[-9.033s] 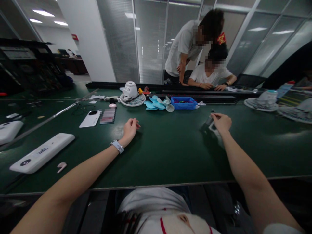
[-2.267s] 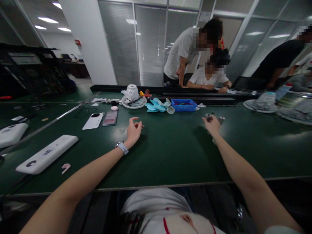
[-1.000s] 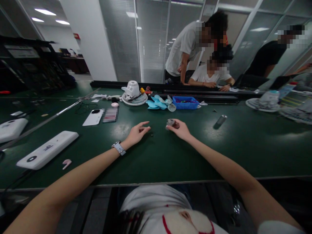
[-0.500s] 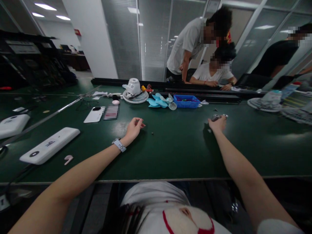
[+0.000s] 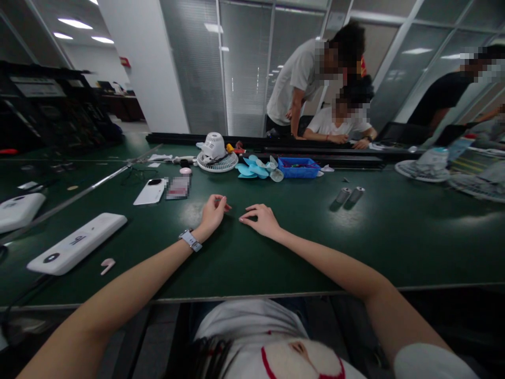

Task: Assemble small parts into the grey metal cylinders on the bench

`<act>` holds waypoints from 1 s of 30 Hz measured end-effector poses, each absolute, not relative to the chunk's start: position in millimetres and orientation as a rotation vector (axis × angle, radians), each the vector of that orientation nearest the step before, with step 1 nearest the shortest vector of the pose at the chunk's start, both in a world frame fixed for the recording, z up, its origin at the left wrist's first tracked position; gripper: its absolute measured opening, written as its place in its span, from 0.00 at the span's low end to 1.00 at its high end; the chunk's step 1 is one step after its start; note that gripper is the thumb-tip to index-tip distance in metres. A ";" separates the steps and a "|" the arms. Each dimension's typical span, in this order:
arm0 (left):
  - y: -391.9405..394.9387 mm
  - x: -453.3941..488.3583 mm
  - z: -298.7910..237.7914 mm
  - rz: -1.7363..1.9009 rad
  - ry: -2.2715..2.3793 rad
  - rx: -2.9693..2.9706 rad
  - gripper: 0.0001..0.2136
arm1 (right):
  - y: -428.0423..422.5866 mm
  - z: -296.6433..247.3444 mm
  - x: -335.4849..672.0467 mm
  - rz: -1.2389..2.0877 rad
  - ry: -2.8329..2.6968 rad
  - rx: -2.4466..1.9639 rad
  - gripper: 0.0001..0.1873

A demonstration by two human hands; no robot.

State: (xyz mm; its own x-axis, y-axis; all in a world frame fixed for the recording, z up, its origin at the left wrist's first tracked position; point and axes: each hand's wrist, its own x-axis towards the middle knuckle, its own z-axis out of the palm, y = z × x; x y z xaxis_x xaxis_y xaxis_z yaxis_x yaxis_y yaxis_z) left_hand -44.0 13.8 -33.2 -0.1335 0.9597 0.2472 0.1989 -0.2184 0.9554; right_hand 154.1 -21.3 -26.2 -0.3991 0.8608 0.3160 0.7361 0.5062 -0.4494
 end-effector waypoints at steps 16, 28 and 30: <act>2.2 -40.2 -21.3 1.328 1.341 1.516 0.17 | 20.2 14.1 437.1 -0.431 -1.170 -2.014 0.17; 3.5 -40.9 -23.7 1.318 1.312 1.530 0.17 | 24.3 4.3 435.2 -0.331 -1.122 -2.088 0.17; 3.6 -41.4 -24.3 1.319 1.301 1.535 0.17 | 24.8 4.8 434.7 -0.337 -1.117 -2.091 0.18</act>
